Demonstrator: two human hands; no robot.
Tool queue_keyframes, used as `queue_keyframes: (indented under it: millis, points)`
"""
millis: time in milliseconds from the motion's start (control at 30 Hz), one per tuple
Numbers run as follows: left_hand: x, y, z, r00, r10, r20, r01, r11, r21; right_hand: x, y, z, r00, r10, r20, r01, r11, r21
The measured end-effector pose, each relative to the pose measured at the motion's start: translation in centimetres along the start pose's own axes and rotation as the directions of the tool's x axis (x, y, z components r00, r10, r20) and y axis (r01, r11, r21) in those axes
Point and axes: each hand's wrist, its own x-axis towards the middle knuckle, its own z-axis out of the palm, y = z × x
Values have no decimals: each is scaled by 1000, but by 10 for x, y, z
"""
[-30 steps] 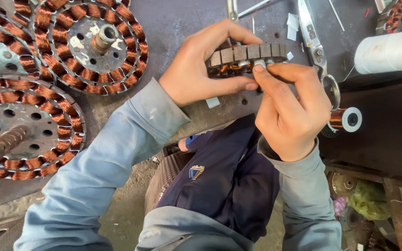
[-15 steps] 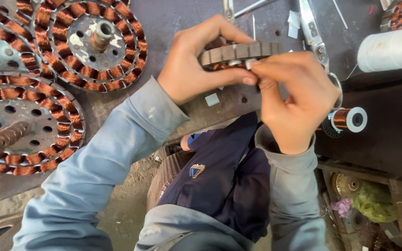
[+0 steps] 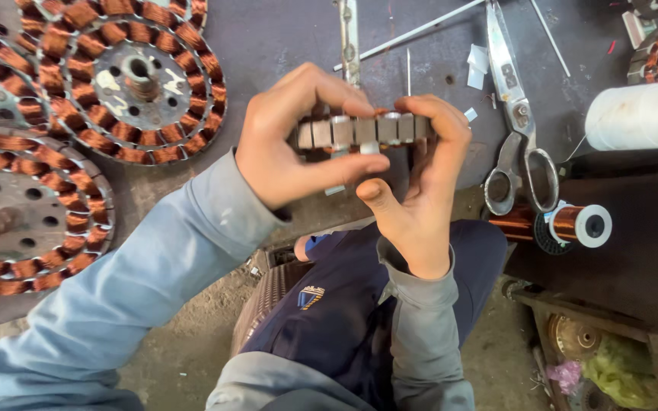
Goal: The person inserts small white insulating pieces into slots on a cylindrical copper-wound component and uses a screwdriver to press them into place. The person repeats this process across multiple slots on the same component.
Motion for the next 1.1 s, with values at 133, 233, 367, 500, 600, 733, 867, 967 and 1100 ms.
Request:
queue_keyframes:
  millis: [133,233,367,500,600,733,867,967,1100]
  points:
    - [-4,6,2,996,77,39,-80,993,90,-5,6,-11,1000,10,2,-10,993,121]
    - [-7,6,3,988,144,47,-149,981,124,-9,6,-13,999,-45,11,44,996,72]
    - [-9,1,5,981,188,50,-193,972,132,-8,5,-8,998,-59,-18,61,991,118]
    - [-13,-3,5,973,212,88,-222,967,128,-11,6,-6,997,-61,-47,67,987,146]
    - [-13,-4,2,967,215,138,-232,965,121,-15,8,-4,994,-76,-72,85,987,135]
    - [-12,-1,2,963,235,131,-251,960,122,-18,9,-4,990,-98,-101,106,991,76]
    - [-11,1,3,961,244,130,-262,955,142,-17,7,-3,991,-97,-95,99,995,18]
    - [-9,-1,3,956,258,142,-277,952,132,-15,5,-3,994,-98,-47,95,993,-63]
    - [-9,-2,3,941,291,173,-319,934,163,-13,1,-5,996,-84,-13,82,988,-132]
